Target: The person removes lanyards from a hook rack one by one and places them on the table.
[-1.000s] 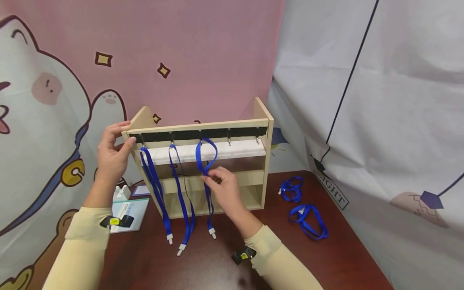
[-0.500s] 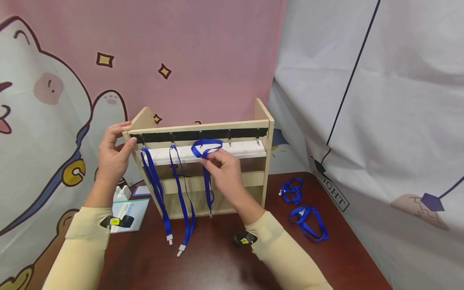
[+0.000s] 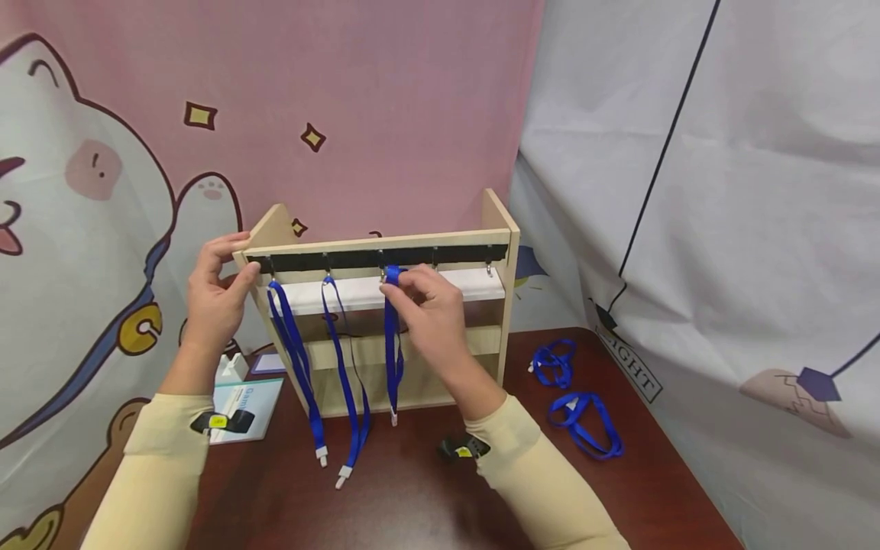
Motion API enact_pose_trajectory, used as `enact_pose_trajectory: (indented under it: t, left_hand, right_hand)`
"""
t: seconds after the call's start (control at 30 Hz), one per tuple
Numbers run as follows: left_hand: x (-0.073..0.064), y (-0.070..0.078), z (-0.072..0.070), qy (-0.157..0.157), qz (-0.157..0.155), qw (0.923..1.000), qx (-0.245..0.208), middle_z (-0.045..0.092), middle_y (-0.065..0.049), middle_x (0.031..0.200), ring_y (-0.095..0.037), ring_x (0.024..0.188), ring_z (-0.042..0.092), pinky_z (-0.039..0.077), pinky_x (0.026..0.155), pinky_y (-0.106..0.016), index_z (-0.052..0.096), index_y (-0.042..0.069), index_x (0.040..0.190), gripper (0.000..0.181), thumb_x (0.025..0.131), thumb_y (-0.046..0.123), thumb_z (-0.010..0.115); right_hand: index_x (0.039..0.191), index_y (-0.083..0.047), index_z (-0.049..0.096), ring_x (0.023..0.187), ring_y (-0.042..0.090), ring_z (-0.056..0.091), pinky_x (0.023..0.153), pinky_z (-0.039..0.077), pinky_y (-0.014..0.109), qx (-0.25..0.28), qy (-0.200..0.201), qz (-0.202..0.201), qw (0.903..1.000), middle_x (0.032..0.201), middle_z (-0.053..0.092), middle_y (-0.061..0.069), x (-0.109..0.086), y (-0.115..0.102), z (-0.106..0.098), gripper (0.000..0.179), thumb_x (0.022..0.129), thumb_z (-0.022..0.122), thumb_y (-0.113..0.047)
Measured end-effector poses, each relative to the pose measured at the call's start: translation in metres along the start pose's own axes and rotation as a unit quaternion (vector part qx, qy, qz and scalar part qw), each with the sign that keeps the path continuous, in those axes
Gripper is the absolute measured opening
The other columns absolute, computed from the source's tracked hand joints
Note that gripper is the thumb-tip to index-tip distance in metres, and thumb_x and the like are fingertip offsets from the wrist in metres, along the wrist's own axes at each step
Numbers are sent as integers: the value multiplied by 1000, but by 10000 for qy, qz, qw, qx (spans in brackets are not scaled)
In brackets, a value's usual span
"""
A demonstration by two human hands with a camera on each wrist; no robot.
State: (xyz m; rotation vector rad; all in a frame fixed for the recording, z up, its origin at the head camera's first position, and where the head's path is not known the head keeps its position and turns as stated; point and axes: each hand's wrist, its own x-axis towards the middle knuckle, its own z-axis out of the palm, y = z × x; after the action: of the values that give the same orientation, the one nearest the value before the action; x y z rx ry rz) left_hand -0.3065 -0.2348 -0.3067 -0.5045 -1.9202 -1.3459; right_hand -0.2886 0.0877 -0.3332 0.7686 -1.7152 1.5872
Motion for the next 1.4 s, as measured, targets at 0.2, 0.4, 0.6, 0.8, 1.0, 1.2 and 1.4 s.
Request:
enact_pose_trajectory:
  t: [0.2,0.4,0.6,0.8,1.0,1.2,1.4]
  left_hand:
    - [0,-1,0,-9,25,10000,12,56,-10,157,-13,127,53,51,92,-20,62,-5,141,34,109,5,67]
    - [0,-1,0,-3,17,10000,12,57,-8,157,-13,127,53,51,92,-20,62,-3,141,34,109,6,68]
    - [0,-2,0,10,5,10000,-1,57,-8,157,-13,127,53,51,92,-20,62,-3,142,34,109,6,67]
    - [1,-1,1,16,20,10000,-14,57,-10,157,-12,127,53,51,91,-20,62,-5,141,33,109,4,67]
    - [1,-1,1,31,53,10000,-1,57,-11,156,-11,127,53,51,91,-20,62,-5,140,33,108,3,67]
    - [2,-2,2,39,113,9999,-85,57,-13,156,-12,125,53,51,90,-21,62,-8,139,33,108,1,67]
    - [1,-2,1,52,139,9998,-98,58,-12,156,-13,126,54,51,90,-21,63,-7,139,32,108,2,67]
  right_hand:
    - [97,-7,84,73,20,62,60,51,24,3,-77,-53,10000,94,72,2,-1,-9,-9,5,100,81,-4]
    - [95,-7,82,73,20,59,61,49,23,-165,-246,-172,9994,92,68,3,-2,-11,-25,5,100,82,-4]
    - [92,-6,79,73,18,58,61,48,23,-529,-714,-620,9941,91,69,2,1,-8,-51,11,97,83,3]
    - [89,-7,79,73,15,60,62,50,20,-858,-1313,-939,9831,86,68,0,6,-6,-79,17,91,86,8]
    - [87,-13,77,75,12,56,63,45,22,-1234,-1735,-1048,9714,84,66,-4,7,-7,-101,24,89,87,8]
    - [88,-16,74,77,9,56,66,46,24,-1561,-2003,-1244,9592,87,65,-6,2,-2,-123,29,88,88,10]
    - [89,-17,74,78,8,55,66,44,24,-1767,-1954,-1333,9554,85,62,-7,-7,1,-142,32,85,89,11]
